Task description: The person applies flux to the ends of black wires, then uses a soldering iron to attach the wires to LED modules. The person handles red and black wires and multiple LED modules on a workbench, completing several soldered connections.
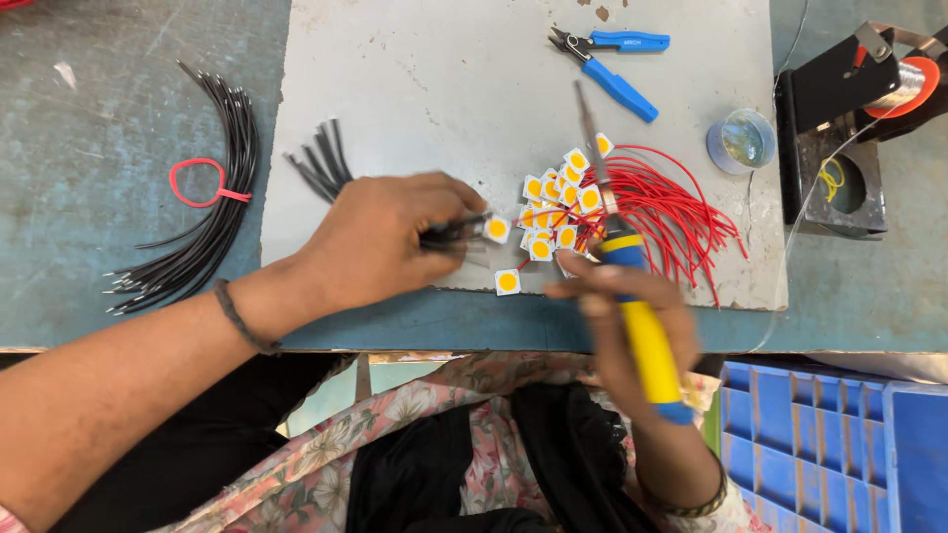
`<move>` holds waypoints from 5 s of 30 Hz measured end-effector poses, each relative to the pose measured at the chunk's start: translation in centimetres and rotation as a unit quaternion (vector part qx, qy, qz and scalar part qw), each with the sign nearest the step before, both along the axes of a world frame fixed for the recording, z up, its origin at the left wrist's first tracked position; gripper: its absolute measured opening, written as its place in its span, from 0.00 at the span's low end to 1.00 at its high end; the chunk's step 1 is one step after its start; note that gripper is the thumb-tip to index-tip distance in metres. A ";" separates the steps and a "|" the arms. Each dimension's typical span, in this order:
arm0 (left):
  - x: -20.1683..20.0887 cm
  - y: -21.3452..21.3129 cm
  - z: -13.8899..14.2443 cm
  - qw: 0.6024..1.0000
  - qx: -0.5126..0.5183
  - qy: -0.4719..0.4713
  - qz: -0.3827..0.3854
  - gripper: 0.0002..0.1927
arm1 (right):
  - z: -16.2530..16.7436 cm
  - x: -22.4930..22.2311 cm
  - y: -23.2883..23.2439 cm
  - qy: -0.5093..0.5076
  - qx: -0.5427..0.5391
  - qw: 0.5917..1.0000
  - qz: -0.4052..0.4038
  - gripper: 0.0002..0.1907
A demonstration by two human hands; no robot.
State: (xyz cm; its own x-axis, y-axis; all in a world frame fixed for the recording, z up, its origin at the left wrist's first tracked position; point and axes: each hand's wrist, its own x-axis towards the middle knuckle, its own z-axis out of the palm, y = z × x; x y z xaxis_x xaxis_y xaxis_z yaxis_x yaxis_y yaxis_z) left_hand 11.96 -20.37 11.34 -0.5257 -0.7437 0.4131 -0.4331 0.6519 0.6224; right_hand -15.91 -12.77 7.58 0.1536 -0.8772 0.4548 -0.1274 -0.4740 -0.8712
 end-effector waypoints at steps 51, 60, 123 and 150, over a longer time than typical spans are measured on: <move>-0.7 6.5 0.4 0.997 0.078 -0.004 -0.023 0.12 | 1.3 4.1 0.3 0.150 -0.092 0.984 0.004 0.32; -0.7 6.4 0.6 0.995 0.020 -0.092 -0.041 0.14 | 1.1 4.1 0.7 0.174 -0.119 0.977 -0.008 0.31; -0.7 4.5 0.6 0.990 0.006 -0.130 -0.060 0.17 | 6.3 -1.8 3.3 0.042 -0.032 0.992 -0.116 0.12; -0.6 3.9 0.2 0.991 -0.006 -0.109 -0.075 0.19 | 4.1 -2.9 2.3 0.042 -0.042 0.995 -0.081 0.10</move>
